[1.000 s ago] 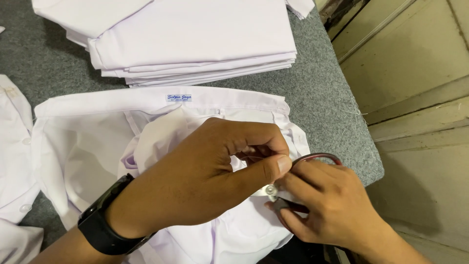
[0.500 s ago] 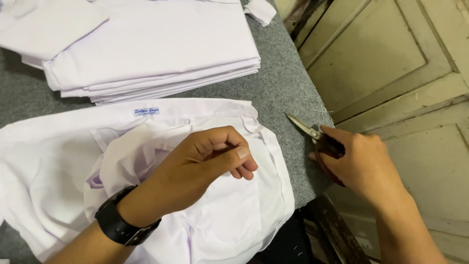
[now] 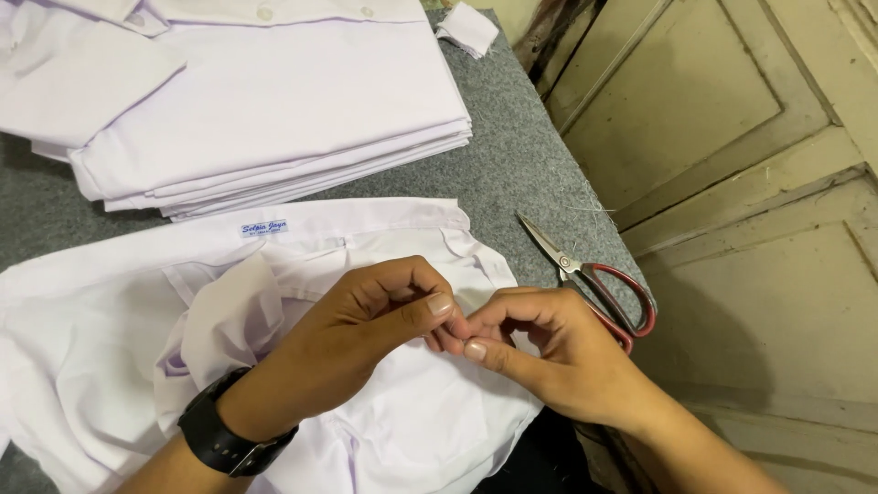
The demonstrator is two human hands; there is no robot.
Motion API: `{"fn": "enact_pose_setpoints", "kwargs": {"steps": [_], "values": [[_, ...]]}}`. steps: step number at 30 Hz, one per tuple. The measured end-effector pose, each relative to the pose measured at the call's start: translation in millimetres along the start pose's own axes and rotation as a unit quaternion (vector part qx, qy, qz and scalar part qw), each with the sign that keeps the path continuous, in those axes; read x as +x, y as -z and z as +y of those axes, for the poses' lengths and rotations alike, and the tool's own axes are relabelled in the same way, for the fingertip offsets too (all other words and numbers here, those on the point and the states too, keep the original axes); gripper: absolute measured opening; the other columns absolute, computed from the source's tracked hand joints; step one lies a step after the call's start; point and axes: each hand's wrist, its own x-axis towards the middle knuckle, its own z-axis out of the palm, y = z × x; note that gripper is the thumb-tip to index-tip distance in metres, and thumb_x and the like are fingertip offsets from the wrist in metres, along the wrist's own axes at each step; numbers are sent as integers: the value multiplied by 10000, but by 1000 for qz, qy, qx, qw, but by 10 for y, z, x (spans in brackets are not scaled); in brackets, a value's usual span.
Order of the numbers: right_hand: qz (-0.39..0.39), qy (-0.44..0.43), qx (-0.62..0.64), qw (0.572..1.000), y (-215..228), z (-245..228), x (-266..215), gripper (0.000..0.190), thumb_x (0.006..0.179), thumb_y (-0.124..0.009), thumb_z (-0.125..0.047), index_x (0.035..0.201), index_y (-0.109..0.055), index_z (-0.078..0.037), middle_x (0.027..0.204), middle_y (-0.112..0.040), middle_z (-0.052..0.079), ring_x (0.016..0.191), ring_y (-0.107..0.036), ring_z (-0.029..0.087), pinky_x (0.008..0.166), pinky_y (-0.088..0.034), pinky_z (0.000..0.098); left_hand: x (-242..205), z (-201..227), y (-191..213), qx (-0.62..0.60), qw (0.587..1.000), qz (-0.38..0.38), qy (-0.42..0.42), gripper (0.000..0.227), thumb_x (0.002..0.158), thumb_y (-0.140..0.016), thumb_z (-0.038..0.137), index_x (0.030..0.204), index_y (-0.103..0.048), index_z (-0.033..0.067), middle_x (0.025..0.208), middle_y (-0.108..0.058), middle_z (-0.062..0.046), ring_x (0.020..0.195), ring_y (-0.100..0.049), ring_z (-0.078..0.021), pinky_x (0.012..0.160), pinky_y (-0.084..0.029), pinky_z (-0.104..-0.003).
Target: The person uses scissors to trim loose threads from the collar and hem of a white shirt. They repeatedly pick up the scissors, cut the threads, and smooth the fabric with their hands.
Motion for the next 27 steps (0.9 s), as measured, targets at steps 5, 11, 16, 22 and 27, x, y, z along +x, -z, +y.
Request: {"fn": "enact_pose_setpoints", "kwargs": {"steps": [5,11,16,22,27], "values": [[12,-33,53,998,30,180,-70,135,931,-739,-181,905,-762,-50,765,-660,-17,715,-546,81,662,-448,245,8,-3,-1,29,999,36,9,207,981,-616,256,938,-719,81,911,-791,-62,841,-740,-138,792,-586,-283],[161,-8,80,984,654,478,-304,174,994,-596,-138,893,-657,-10,800,-635,77,764,-599,177,712,-483,306,10,97,-33,110,982,140,65,226,950,-641,276,928,-759,85,897,-783,-30,839,-797,-136,791,-609,-263],[329,-41,-228,915,1374,661,-407,411,1184,-503,-213,801,-570,-78,735,-553,14,696,-482,104,688,-427,271,-41,79,-138,291,941,146,88,255,1006,-639,317,815,-705,162,656,-537,75,609,-430,-64,595,-381,-265],[361,-221,-487,764,1621,744,-411,655,931,-791,-179,1492,-510,8,1191,-655,197,946,-616,362,798,-478,529,-40,-488,-234,616,747,31,-250,324,945,-711,290,1168,-622,72,1269,-614,-157,1209,-581,-363,1055,-446,-471],[184,-31,-420,888,1153,578,-395,242,885,-806,-194,1117,-766,-138,932,-731,29,713,-600,146,681,-502,296,-70,-746,-174,659,721,-42,-211,564,967,-569,495,1471,-547,242,1628,-398,-103,1500,-324,-345,1205,-159,-567]]}}
